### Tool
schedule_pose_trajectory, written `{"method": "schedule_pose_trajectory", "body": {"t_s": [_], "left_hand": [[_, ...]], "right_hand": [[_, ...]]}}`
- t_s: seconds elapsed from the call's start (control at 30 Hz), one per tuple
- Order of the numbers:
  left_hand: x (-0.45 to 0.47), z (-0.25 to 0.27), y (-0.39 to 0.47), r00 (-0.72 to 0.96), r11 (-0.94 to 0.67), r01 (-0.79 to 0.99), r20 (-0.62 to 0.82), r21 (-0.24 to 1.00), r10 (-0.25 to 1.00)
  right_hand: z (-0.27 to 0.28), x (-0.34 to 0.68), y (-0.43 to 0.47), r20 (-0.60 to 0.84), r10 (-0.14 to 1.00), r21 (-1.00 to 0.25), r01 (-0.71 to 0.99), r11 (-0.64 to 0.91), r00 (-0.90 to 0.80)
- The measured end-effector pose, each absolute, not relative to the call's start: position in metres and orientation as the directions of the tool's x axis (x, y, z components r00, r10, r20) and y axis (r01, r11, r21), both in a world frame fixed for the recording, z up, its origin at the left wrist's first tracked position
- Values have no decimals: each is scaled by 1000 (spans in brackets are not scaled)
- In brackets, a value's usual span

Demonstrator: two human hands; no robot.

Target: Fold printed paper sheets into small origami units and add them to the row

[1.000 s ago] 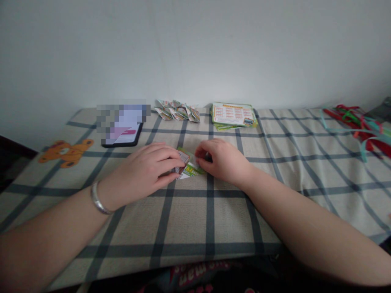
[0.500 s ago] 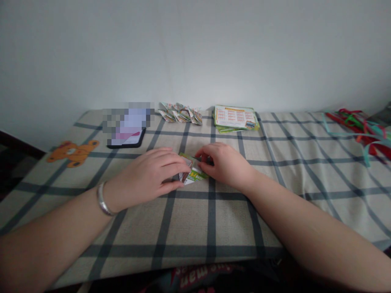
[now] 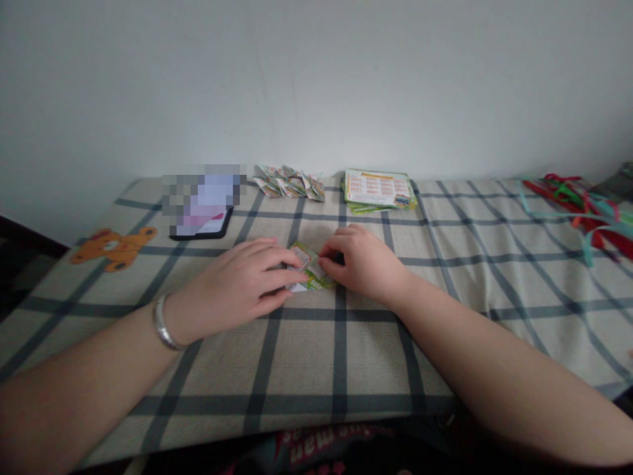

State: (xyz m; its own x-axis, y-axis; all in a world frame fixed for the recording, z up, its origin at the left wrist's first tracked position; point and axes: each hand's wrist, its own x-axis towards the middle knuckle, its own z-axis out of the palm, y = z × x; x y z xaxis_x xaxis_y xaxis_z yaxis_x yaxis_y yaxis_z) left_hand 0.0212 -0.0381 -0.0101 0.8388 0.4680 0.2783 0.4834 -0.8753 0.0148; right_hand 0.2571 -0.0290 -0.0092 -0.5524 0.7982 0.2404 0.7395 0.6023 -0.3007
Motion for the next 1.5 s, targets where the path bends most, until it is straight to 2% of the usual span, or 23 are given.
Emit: {"method": "schedule_pose_trajectory", "body": {"t_s": [0.23, 0.43, 0.57, 0.73, 0.93, 1.17, 1.27, 1.5], "left_hand": [[17, -10, -35, 788, -825, 565, 303, -10, 536], [17, -9, -34, 770, -807, 590, 290, 15, 568], [18, -8, -36, 763, -802, 597, 291, 27, 577], [16, -8, -35, 765, -805, 593, 295, 22, 572], [15, -11, -34, 784, -824, 560, 267, 83, 560], [15, -15, -30, 803, -856, 497, 300, 141, 515], [14, -18, -26, 811, -869, 470, 313, 156, 495], [16, -15, -28, 754, -814, 576, 337, 72, 564]], "right_hand": [[-3, 255, -33, 239, 763, -177, 746, 642, -600], [-1, 258, -34, 201, 734, -235, 696, 679, -648], [-2, 258, -35, 205, 694, -211, 661, 720, -690], [-3, 255, -36, 214, 682, -161, 663, 731, -699], [-4, 256, -33, 246, 677, -85, 680, 728, -694], [-9, 263, -25, 271, 603, -89, 604, 792, -750], [-8, 264, -24, 279, 569, -54, 579, 813, -773], [-7, 260, -25, 294, 535, 69, 576, 815, -792]]}}
